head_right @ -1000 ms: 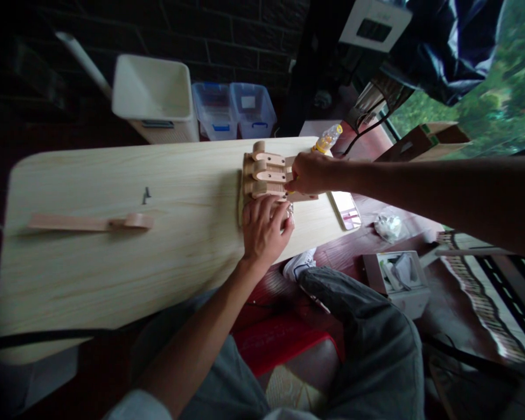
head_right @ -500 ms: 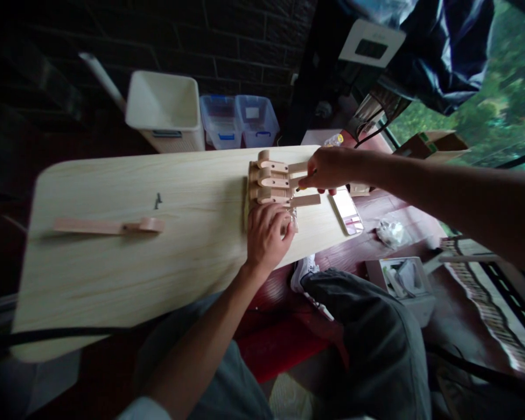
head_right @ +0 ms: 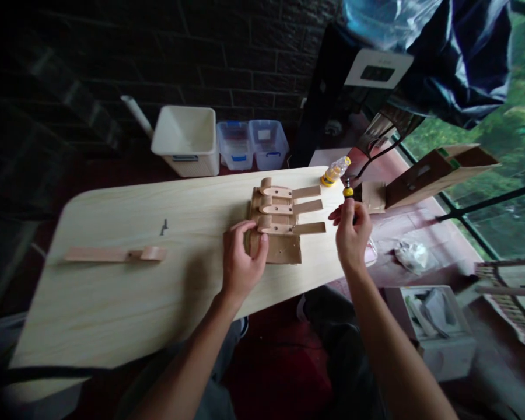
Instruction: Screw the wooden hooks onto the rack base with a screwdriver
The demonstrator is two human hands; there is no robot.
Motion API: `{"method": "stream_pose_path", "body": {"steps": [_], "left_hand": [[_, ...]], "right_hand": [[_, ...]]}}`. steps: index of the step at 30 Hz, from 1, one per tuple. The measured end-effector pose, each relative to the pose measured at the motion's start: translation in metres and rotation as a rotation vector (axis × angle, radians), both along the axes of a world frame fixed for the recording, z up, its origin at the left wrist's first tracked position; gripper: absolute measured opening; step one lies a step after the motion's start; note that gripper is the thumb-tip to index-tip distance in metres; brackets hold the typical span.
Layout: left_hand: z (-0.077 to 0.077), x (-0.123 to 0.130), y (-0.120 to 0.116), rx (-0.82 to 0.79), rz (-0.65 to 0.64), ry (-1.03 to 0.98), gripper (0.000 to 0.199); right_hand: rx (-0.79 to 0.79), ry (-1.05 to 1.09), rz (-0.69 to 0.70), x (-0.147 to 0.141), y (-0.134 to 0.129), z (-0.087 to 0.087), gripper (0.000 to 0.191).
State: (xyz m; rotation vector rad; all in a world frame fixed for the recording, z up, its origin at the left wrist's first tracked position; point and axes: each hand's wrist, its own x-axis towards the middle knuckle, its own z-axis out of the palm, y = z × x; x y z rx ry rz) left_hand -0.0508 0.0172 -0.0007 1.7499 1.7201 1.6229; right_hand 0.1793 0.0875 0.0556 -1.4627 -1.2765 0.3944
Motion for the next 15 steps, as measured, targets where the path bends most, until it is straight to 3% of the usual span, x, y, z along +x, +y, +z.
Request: {"method": "stream_pose_path", "body": {"steps": [3,6,11,15], "left_hand": [[-0.003,0.001,0.001,-0.005,0.003,0.024,0.03],[-0.002,0.004,0.003,-0.007,0.009,0.048,0.033],[0.0,0.012,0.007,-0.007,0.025,0.046,0.035],[-0.003,0.015,0.007,-0.037,0.012,0.025,0.038]], "right_hand": [[0.062,-0.032,-0.083,-0.003,-0.004,-0.014,0.041],[0.078,-0.126,-0.099,0.008,-0.004,-0.003,0.041],[0.021,-0.18,0.114,0.026,-0.013,0.029,0.031],[-0.183,-0.539,0.417,0.02,-0.017,0.056,0.024]]}}
